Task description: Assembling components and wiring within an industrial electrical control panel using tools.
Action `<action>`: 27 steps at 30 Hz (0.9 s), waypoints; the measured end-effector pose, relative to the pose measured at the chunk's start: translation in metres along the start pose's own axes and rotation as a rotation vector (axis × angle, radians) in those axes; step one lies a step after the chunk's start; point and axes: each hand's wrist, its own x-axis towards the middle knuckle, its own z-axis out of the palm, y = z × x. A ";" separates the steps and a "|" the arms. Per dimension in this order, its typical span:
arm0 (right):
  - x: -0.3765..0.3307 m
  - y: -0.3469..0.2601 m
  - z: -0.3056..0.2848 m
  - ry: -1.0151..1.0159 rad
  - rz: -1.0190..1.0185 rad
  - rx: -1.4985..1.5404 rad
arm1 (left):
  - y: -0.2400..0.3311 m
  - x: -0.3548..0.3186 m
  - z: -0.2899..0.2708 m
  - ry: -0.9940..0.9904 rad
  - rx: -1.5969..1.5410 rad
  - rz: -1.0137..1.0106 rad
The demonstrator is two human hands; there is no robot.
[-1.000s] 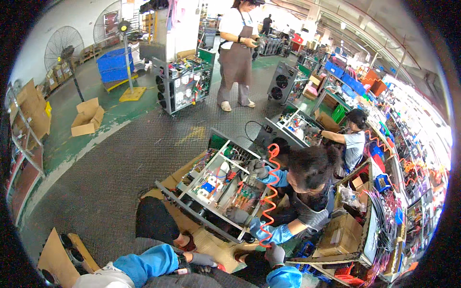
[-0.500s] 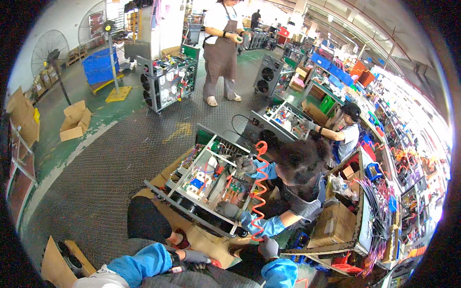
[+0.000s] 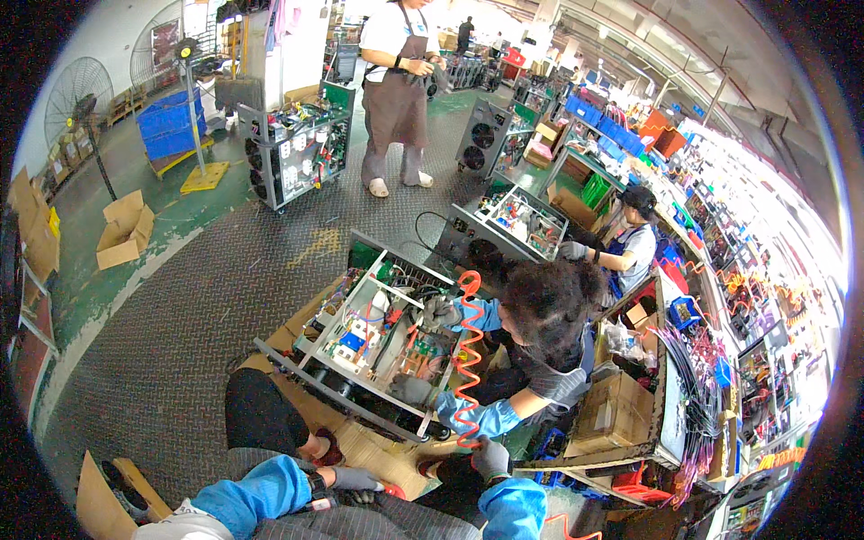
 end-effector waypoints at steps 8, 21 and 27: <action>-0.008 -0.003 0.002 0.033 -0.025 0.010 | 0.003 -0.006 0.003 0.000 0.061 -0.050; 0.002 -0.005 0.000 0.110 -0.036 0.053 | -0.006 0.007 -0.005 0.012 0.066 0.032; 0.002 -0.009 -0.002 0.092 -0.022 0.034 | -0.003 0.003 -0.004 0.053 0.037 0.031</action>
